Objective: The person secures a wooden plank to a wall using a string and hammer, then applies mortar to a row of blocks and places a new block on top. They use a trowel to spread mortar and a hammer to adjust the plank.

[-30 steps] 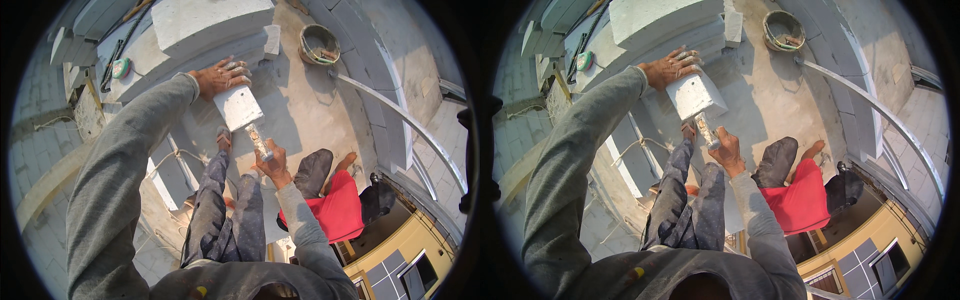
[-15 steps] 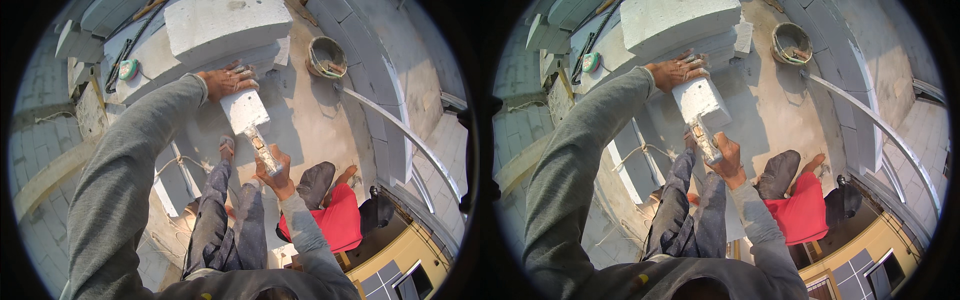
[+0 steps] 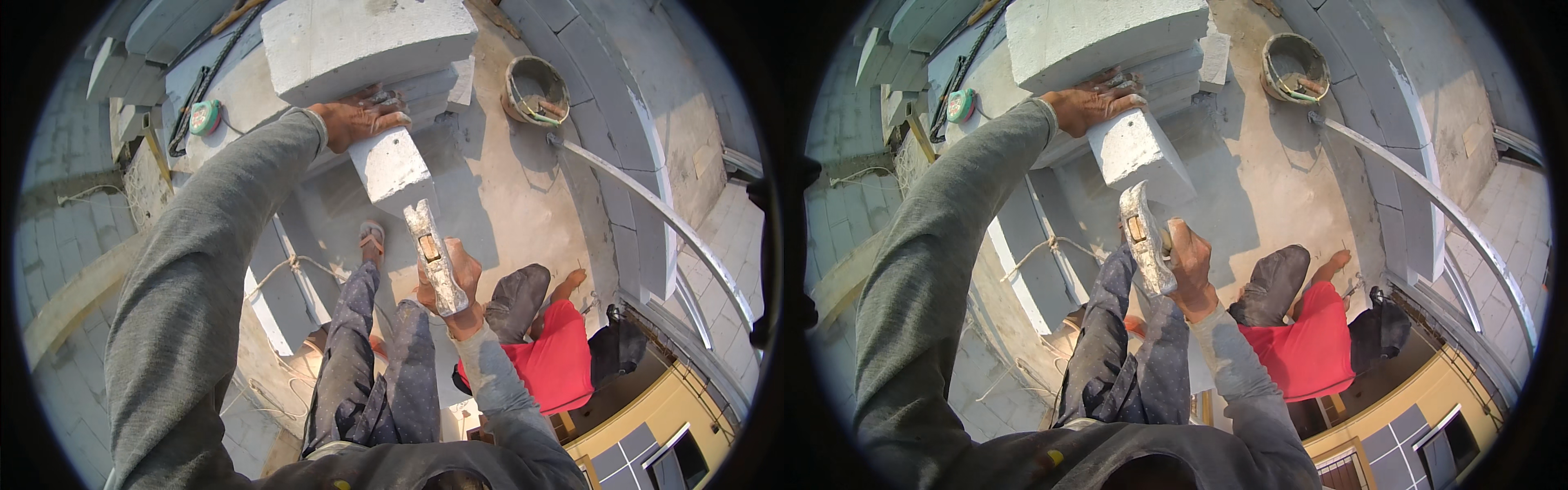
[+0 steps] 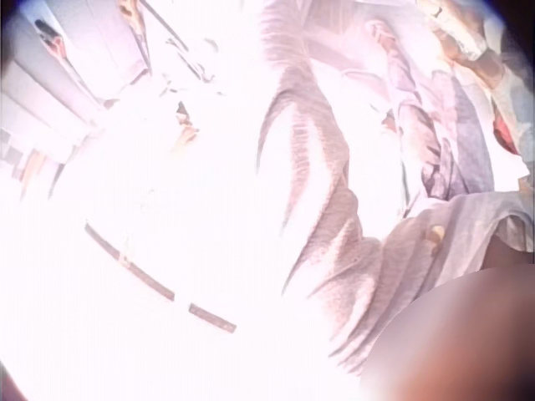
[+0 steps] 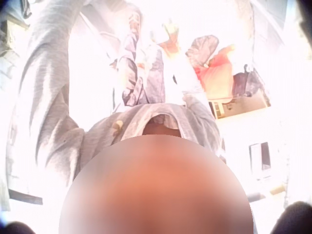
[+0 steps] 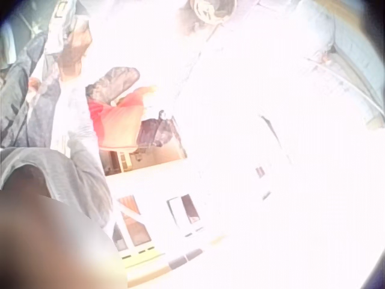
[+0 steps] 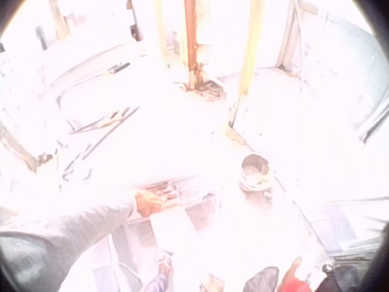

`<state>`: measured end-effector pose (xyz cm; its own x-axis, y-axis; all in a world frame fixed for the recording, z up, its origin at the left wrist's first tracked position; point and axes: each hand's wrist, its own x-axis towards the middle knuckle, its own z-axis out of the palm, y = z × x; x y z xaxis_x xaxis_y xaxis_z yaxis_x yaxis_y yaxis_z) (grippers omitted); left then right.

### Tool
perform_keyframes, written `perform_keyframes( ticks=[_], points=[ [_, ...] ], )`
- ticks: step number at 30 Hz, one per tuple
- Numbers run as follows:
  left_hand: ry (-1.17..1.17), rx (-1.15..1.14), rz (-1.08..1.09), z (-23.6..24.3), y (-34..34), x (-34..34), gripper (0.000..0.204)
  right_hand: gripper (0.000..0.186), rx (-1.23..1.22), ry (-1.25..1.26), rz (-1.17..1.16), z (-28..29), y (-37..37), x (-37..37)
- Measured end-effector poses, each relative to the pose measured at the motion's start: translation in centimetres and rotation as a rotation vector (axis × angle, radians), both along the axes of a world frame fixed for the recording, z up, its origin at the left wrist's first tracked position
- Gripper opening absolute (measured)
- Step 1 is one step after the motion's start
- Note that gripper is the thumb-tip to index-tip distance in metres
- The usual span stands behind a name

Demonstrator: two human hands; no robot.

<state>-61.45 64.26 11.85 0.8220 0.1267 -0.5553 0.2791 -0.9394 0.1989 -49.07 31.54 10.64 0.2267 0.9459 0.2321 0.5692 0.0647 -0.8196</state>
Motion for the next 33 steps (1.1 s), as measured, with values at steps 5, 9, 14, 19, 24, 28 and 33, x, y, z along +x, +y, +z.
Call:
perform_keyframes(
  ticks=[5,9,14,19,24,28,33],
  points=[
    [-0.050,0.050,-0.026,0.7,-0.8,0.0,0.122,0.025,-0.312,0.098,-0.224,2.5,-0.4,0.8],
    [-0.056,0.102,0.047,1.4,-4.7,0.4,0.115,0.025,-0.272,0.146,-0.401,3.6,-2.6,0.7],
    [-0.167,0.122,0.118,2.1,-10.8,3.0,0.111,0.024,-0.305,0.227,-0.614,3.5,-4.3,0.0],
    [-0.202,0.088,0.370,1.5,-16.8,6.4,0.107,0.026,-0.235,0.185,-0.723,3.1,-6.5,2.0],
    [-0.077,0.144,0.432,2.0,-17.5,4.9,0.111,0.027,-0.367,0.222,-0.720,2.5,-6.9,3.1],
    [-0.137,0.168,0.467,1.6,-18.3,5.7,0.109,0.031,-0.188,0.240,-0.709,3.3,-5.8,2.5],
    [-0.091,0.158,0.498,1.8,-18.8,6.1,0.111,0.029,-0.641,0.139,-0.582,2.8,-3.9,4.1]
  ],
)
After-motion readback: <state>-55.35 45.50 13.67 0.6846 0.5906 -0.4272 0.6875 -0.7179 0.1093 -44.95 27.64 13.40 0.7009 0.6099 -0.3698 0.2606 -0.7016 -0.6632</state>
